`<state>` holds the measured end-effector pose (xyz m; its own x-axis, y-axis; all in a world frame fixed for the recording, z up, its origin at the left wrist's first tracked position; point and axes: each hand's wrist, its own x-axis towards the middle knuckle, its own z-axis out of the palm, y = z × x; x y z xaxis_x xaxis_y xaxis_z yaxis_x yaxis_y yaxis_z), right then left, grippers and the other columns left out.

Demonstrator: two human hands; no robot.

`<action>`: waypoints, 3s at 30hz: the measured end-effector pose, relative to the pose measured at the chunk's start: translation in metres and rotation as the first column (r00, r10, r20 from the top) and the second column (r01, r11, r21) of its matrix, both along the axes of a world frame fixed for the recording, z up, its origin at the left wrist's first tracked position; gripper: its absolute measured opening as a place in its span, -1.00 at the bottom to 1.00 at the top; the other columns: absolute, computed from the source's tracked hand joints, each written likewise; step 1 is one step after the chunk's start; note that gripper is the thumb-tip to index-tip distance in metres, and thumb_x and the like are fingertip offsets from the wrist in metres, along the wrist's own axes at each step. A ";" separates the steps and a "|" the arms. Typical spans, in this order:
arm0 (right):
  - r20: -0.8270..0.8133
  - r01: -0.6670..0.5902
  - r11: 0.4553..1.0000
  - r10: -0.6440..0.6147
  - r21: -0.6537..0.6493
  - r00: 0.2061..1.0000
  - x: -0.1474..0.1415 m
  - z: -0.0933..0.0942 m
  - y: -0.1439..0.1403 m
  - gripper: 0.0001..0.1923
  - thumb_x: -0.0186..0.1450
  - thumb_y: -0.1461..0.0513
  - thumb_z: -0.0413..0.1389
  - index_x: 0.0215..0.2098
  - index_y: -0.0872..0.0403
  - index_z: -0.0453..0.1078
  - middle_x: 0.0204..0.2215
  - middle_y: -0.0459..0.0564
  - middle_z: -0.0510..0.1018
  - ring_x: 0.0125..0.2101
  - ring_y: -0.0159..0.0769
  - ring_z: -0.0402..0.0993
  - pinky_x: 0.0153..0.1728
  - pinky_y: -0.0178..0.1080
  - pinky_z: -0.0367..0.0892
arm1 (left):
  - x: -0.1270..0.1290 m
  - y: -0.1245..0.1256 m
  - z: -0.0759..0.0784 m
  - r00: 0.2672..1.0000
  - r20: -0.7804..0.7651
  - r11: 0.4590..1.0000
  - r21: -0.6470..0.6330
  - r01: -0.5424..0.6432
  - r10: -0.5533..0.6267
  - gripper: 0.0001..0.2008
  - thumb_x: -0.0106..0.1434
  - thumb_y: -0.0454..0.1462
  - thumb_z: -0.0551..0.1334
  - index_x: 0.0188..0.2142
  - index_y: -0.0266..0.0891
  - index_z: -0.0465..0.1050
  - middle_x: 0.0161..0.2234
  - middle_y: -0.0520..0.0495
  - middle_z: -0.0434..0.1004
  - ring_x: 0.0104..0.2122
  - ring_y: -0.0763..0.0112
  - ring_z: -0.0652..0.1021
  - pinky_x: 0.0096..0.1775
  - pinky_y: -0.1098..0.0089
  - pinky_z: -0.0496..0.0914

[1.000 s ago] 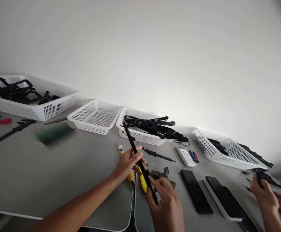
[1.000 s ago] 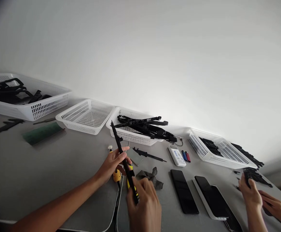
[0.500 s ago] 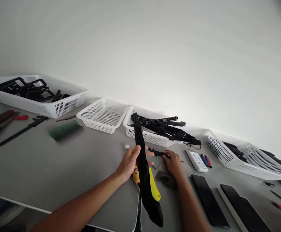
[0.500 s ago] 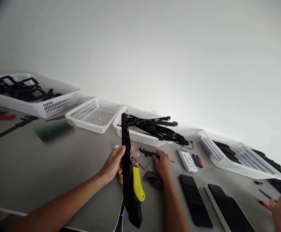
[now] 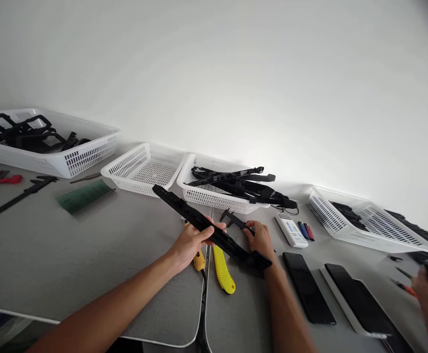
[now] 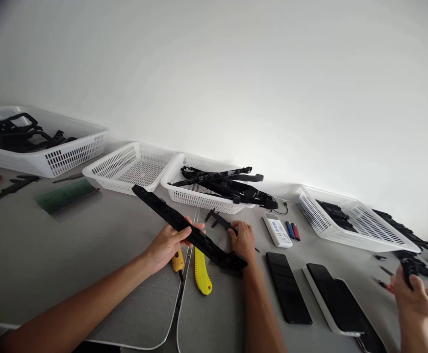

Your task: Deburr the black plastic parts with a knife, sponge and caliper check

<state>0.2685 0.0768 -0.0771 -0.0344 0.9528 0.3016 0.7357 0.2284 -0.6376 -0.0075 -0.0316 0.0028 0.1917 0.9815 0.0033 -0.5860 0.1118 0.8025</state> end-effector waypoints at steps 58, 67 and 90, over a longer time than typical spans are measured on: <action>-0.130 -0.096 0.971 0.126 0.218 0.984 -0.049 0.095 -0.069 -0.60 0.30 -0.14 0.32 -0.33 0.00 0.55 -0.36 0.00 0.65 -0.33 -0.12 0.57 -0.27 -0.13 0.44 | 0.005 0.002 -0.008 0.943 -0.129 0.948 -0.051 -0.314 0.306 -0.48 0.11 0.04 0.57 -0.11 -0.28 0.65 -0.08 -0.26 0.75 -0.01 -0.05 0.71 -0.02 0.02 0.65; -0.078 -0.159 0.968 0.176 0.193 0.981 -0.046 0.096 -0.072 -0.79 0.33 0.07 0.26 -0.16 0.00 0.54 -0.18 0.04 0.64 -0.18 -0.10 0.59 -0.11 -0.09 0.46 | 0.006 0.002 -0.009 0.943 -0.117 0.944 -0.068 -0.322 0.313 -0.52 0.11 0.04 0.57 -0.18 -0.29 0.65 -0.11 -0.25 0.75 -0.03 -0.03 0.71 -0.05 0.07 0.66; -0.193 -0.122 0.979 0.153 0.163 0.969 -0.039 0.096 -0.069 -0.60 0.27 -0.14 0.35 -0.31 0.01 0.60 -0.34 0.00 0.62 -0.30 -0.14 0.54 -0.28 -0.16 0.42 | 0.004 0.003 -0.009 0.950 -0.113 0.949 -0.090 -0.302 0.291 -0.53 0.09 0.01 0.58 -0.17 -0.25 0.61 -0.12 -0.21 0.74 -0.04 0.02 0.71 -0.06 0.12 0.64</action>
